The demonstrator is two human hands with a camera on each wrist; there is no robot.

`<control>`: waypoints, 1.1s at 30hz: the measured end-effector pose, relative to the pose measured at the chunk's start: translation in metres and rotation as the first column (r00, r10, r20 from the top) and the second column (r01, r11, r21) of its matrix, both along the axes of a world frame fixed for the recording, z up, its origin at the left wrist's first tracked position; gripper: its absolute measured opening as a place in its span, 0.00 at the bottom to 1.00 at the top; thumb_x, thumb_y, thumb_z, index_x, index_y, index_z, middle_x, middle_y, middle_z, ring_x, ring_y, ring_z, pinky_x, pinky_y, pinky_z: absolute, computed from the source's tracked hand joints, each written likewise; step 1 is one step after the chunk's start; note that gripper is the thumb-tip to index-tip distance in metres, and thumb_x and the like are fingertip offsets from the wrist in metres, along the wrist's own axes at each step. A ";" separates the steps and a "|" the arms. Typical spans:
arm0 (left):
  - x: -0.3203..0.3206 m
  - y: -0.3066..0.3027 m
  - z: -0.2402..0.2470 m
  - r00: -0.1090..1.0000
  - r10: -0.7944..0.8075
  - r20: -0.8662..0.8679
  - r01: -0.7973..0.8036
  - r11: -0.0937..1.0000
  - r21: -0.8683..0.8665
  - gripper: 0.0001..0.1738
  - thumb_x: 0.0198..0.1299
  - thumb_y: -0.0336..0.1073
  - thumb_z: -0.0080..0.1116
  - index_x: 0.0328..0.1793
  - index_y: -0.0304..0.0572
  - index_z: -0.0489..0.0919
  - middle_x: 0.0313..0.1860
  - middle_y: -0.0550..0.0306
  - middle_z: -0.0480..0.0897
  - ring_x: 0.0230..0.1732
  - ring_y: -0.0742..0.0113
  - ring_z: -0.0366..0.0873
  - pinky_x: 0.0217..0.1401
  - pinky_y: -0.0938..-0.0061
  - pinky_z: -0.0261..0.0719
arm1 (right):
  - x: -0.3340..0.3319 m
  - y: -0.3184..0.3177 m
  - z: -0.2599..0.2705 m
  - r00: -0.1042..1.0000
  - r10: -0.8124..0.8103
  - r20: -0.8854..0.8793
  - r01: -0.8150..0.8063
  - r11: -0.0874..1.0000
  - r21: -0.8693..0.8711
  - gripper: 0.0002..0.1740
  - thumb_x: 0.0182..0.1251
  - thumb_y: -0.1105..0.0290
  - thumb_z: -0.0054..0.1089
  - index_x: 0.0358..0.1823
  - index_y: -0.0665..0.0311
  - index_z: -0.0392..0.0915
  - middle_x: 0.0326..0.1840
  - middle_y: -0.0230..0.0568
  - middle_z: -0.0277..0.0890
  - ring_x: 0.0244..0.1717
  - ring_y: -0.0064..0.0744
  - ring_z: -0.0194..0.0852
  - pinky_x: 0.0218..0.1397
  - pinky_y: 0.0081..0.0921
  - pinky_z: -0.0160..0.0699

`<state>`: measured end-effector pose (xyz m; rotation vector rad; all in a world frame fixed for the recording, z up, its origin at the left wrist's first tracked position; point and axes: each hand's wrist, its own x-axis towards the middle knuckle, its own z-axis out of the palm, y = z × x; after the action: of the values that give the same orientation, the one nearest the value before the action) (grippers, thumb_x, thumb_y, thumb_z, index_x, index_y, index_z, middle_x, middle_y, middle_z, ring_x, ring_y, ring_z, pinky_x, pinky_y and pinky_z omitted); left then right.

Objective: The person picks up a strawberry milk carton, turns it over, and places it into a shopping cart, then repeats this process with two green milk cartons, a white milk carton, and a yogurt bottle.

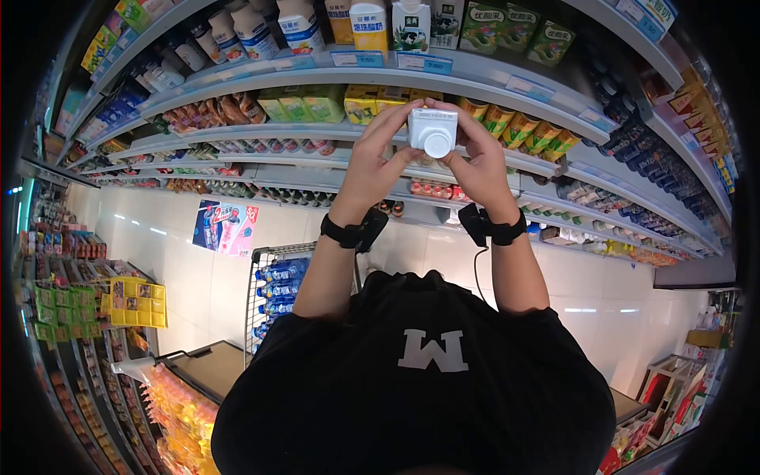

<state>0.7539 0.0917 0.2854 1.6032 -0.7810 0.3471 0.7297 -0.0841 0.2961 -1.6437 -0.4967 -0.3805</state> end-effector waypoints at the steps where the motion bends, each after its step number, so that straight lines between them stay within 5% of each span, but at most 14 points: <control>1: -0.001 0.001 0.000 1.000 0.002 -0.001 -0.002 1.000 0.000 0.31 0.52 0.30 0.65 0.65 0.38 0.71 0.60 0.47 0.75 0.62 0.53 0.71 0.66 0.67 0.65 | 0.000 0.001 0.000 1.000 0.002 -0.001 -0.002 1.000 0.000 0.34 0.47 0.81 0.66 0.61 0.60 0.73 0.54 0.35 0.77 0.32 0.20 0.68 0.43 0.21 0.73; 7: 0.000 0.014 -0.006 0.998 0.069 -0.005 -0.069 0.998 -0.013 0.31 0.53 0.31 0.65 0.65 0.35 0.71 0.58 0.46 0.76 0.59 0.55 0.73 0.63 0.67 0.68 | 0.005 0.012 -0.006 0.999 0.020 0.031 -0.020 1.000 -0.006 0.34 0.50 0.78 0.69 0.62 0.65 0.71 0.50 0.36 0.76 0.30 0.18 0.66 0.41 0.20 0.72; 10: -0.001 0.027 -0.011 0.991 0.123 -0.050 -0.125 0.992 -0.028 0.29 0.55 0.33 0.67 0.61 0.29 0.72 0.48 0.49 0.80 0.45 0.66 0.80 0.48 0.75 0.77 | 0.004 0.022 -0.012 0.988 0.129 -0.085 -0.118 0.986 0.114 0.32 0.55 0.76 0.69 0.62 0.72 0.68 0.43 0.35 0.75 0.28 0.14 0.65 0.34 0.16 0.69; 11: -0.002 0.031 -0.013 0.989 0.138 -0.051 -0.140 0.990 -0.029 0.29 0.55 0.33 0.67 0.61 0.29 0.72 0.48 0.49 0.80 0.45 0.66 0.80 0.48 0.75 0.77 | 0.005 0.027 -0.009 0.957 0.195 -0.216 -0.160 0.972 0.173 0.31 0.57 0.74 0.68 0.62 0.75 0.68 0.40 0.34 0.74 0.25 0.13 0.64 0.29 0.15 0.67; 13: -0.005 0.041 -0.019 0.898 -0.030 -0.438 -0.099 0.958 -0.269 0.24 0.58 0.36 0.66 0.55 0.27 0.74 0.41 0.53 0.82 0.38 0.74 0.80 0.40 0.82 0.77 | 0.009 0.041 -0.009 0.896 0.282 -0.343 -0.207 0.949 0.239 0.30 0.60 0.71 0.67 0.61 0.77 0.67 0.36 0.33 0.73 0.23 0.12 0.64 0.24 0.13 0.64; 15: -0.003 0.052 -0.027 0.895 0.029 -0.446 -0.162 0.951 -0.264 0.22 0.61 0.40 0.63 0.53 0.27 0.73 0.35 0.56 0.83 0.31 0.78 0.79 0.32 0.85 0.76 | 0.020 0.056 -0.018 0.826 0.278 -0.490 -0.179 0.954 0.239 0.31 0.64 0.65 0.64 0.62 0.76 0.66 0.33 0.31 0.70 0.18 0.13 0.64 0.15 0.13 0.59; 17: -0.013 0.063 -0.026 0.684 0.007 -0.729 -0.233 0.949 -0.210 0.27 0.62 0.43 0.63 0.56 0.27 0.71 0.29 0.58 0.82 0.27 0.79 0.79 0.27 0.84 0.76 | 0.028 0.070 -0.033 0.773 0.320 -0.547 -0.221 0.945 0.242 0.32 0.66 0.58 0.61 0.63 0.75 0.66 0.31 0.31 0.70 0.15 0.15 0.64 0.11 0.15 0.59; 20: -0.027 0.080 -0.039 0.581 0.084 -0.809 -0.337 0.930 -0.145 0.31 0.59 0.53 0.62 0.53 0.28 0.73 0.22 0.59 0.79 0.19 0.75 0.78 0.19 0.82 0.75 | 0.022 0.095 -0.037 0.607 0.458 -0.650 -0.187 0.877 0.443 0.31 0.68 0.49 0.55 0.60 0.70 0.68 0.26 0.29 0.72 0.17 0.18 0.72 0.15 0.17 0.75; 22: -0.039 0.082 -0.042 0.525 0.142 -0.839 -0.383 0.920 -0.084 0.36 0.58 0.62 0.58 0.48 0.28 0.76 0.17 0.58 0.77 0.12 0.71 0.75 0.11 0.80 0.73 | 0.024 0.095 -0.037 0.496 0.552 -0.671 -0.312 0.834 0.455 0.30 0.68 0.48 0.54 0.58 0.68 0.70 0.28 0.30 0.74 0.19 0.18 0.74 0.16 0.17 0.77; 23: -0.044 0.082 -0.044 0.515 0.158 -0.843 -0.414 0.907 -0.083 0.36 0.58 0.62 0.58 0.48 0.28 0.76 0.17 0.58 0.77 0.12 0.71 0.75 0.11 0.80 0.73 | 0.025 0.095 -0.039 0.388 0.612 -0.689 -0.405 0.785 0.469 0.29 0.68 0.47 0.53 0.55 0.66 0.71 0.30 0.32 0.76 0.22 0.19 0.77 0.16 0.17 0.79; 28: -0.081 0.085 -0.057 0.359 0.276 -0.892 -0.578 0.816 0.020 0.36 0.59 0.63 0.56 0.45 0.28 0.76 0.16 0.57 0.76 0.13 0.71 0.75 0.13 0.81 0.74 | 0.018 0.109 -0.062 0.285 0.608 -0.741 -0.522 0.747 0.412 0.25 0.67 0.45 0.53 0.47 0.59 0.77 0.32 0.30 0.79 0.25 0.20 0.79 0.15 0.21 0.76; 33: -0.158 0.106 -0.079 0.270 0.302 -0.914 -0.759 0.651 -0.010 0.35 0.62 0.61 0.54 0.48 0.27 0.75 0.19 0.56 0.77 0.13 0.70 0.75 0.16 0.79 0.76 | -0.021 0.154 -0.082 0.083 0.644 -0.760 -0.690 0.588 0.423 0.24 0.67 0.46 0.54 0.48 0.59 0.76 0.32 0.30 0.77 0.25 0.22 0.78 0.19 0.23 0.76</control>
<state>0.5958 0.1973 0.2069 1.2708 0.7054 0.1392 0.7092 0.0697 0.2136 -1.2082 -0.3869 1.2177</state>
